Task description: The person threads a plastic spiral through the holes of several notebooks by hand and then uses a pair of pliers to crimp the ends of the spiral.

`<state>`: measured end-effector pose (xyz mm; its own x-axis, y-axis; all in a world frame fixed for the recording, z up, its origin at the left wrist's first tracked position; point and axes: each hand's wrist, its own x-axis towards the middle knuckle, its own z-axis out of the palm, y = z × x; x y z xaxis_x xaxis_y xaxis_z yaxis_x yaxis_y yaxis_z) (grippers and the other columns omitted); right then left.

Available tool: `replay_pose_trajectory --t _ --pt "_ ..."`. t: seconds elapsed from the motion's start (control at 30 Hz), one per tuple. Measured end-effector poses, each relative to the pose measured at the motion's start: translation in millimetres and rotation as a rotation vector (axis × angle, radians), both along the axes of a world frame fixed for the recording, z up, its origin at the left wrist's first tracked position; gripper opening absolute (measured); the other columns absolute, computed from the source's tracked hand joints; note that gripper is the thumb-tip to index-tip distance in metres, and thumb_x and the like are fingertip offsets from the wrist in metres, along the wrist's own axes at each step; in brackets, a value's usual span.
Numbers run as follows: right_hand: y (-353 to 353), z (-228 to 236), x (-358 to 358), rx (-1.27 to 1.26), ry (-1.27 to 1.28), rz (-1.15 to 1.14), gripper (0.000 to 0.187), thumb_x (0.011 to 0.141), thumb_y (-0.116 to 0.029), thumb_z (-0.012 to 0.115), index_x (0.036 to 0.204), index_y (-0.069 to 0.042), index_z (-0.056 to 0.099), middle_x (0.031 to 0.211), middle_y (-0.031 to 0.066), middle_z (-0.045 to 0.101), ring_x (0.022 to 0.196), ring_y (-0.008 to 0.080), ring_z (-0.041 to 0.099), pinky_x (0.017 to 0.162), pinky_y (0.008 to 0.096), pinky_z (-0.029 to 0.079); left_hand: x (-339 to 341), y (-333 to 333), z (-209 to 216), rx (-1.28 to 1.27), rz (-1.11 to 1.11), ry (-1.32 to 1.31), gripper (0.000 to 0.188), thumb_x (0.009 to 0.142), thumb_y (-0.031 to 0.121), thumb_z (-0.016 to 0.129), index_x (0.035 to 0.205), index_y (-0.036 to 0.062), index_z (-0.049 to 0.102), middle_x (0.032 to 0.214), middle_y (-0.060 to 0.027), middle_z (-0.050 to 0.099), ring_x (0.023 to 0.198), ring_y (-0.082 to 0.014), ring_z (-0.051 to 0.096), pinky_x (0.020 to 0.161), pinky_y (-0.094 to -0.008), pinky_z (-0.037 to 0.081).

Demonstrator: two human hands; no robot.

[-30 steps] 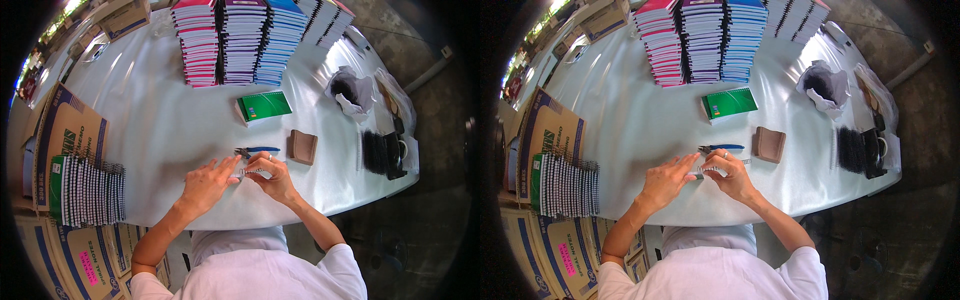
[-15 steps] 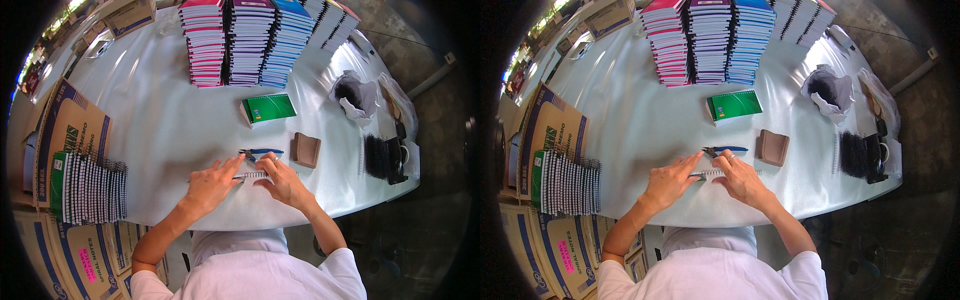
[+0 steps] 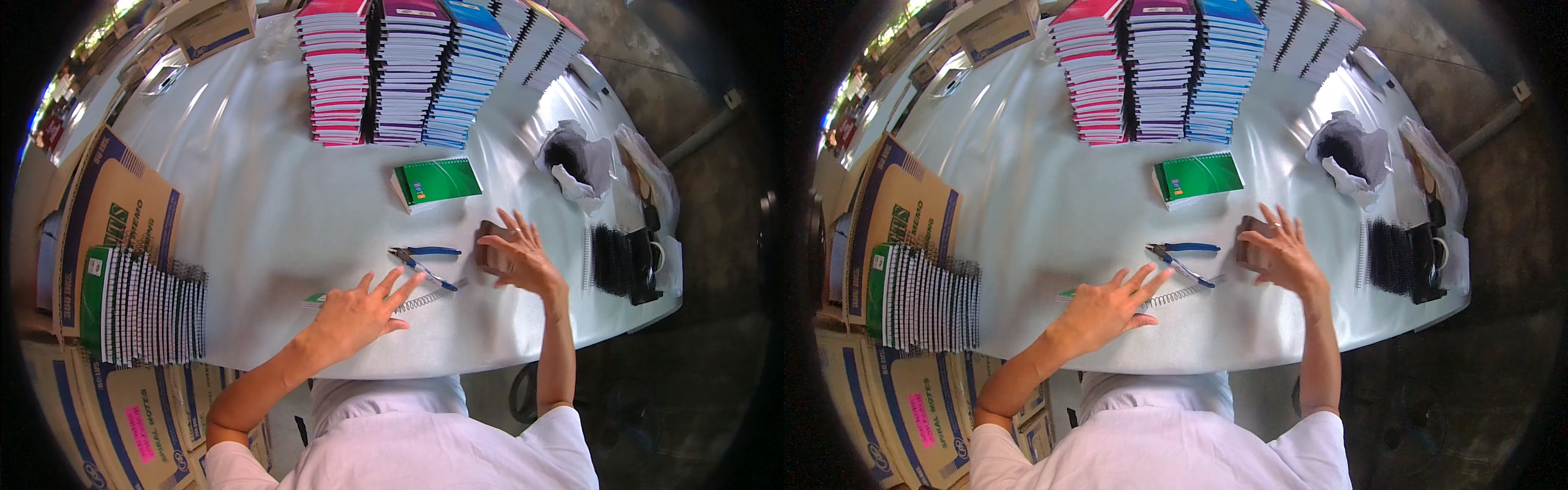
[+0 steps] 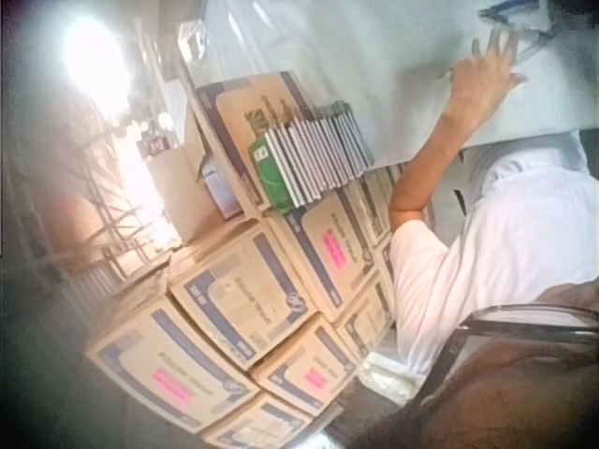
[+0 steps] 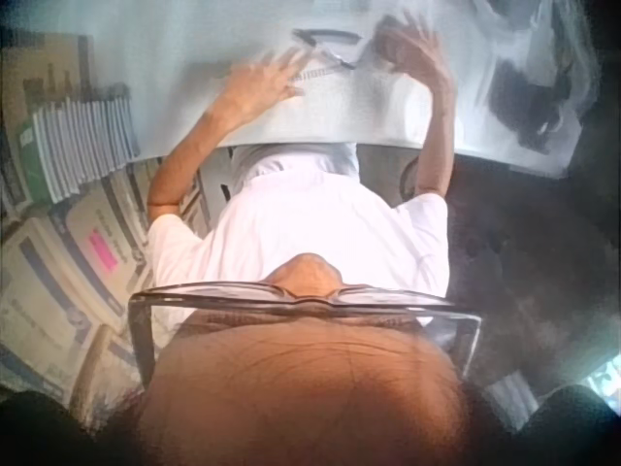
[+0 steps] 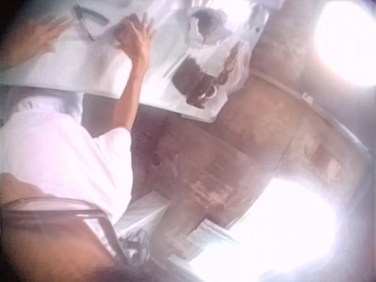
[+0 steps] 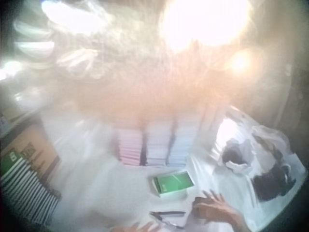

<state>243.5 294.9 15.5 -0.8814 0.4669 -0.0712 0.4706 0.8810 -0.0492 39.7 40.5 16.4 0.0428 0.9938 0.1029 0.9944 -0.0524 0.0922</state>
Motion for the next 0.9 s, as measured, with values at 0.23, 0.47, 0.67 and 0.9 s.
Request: replay_pose_trajectory --t 0.23,0.47,0.67,0.9 --pt "22 37 -28 -1.059 0.324 0.256 0.052 0.075 -0.031 0.079 0.123 -0.013 0.068 0.13 0.0181 0.06 0.122 0.0346 0.055 0.104 0.0422 0.042 -20 -9 -6 -0.062 0.108 -0.158 0.086 0.085 0.056 0.06 0.154 0.0198 0.024 0.137 -0.0064 0.057 0.097 -0.0249 0.069 0.06 -0.0441 0.058" --pt "-30 6 -100 -1.343 0.169 0.479 0.053 0.087 -0.042 0.065 0.117 0.002 0.069 0.121 0.0209 0.066 0.117 0.0362 0.059 0.106 0.0414 0.041 -38 -11 0 -0.232 0.262 -0.229 0.103 0.08 0.06 0.065 0.156 0.0172 0.009 0.133 -0.0138 0.059 0.072 -0.0332 0.07 0.063 -0.0465 0.057" --pt "-33 -3 -112 -1.321 0.21 0.574 0.047 0.088 -0.037 0.066 0.115 0.0 0.07 0.123 0.017 0.065 0.114 0.0295 0.061 0.1 0.0392 0.045 -41 -6 4 -0.195 0.298 -0.252 0.101 0.082 0.057 0.066 0.156 0.0158 0.011 0.126 -0.0149 0.063 0.071 -0.0352 0.069 0.064 -0.047 0.057" --pt "-34 -7 -118 -1.559 0.271 0.565 0.044 0.088 -0.033 0.067 0.115 0.002 0.07 0.125 0.0177 0.064 0.116 0.0288 0.059 0.1 0.0393 0.044 -47 -9 3 -0.153 0.318 -0.239 0.101 0.08 0.053 0.07 0.155 0.0161 0.013 0.126 -0.0129 0.063 0.076 -0.0327 0.071 0.063 -0.0448 0.058"
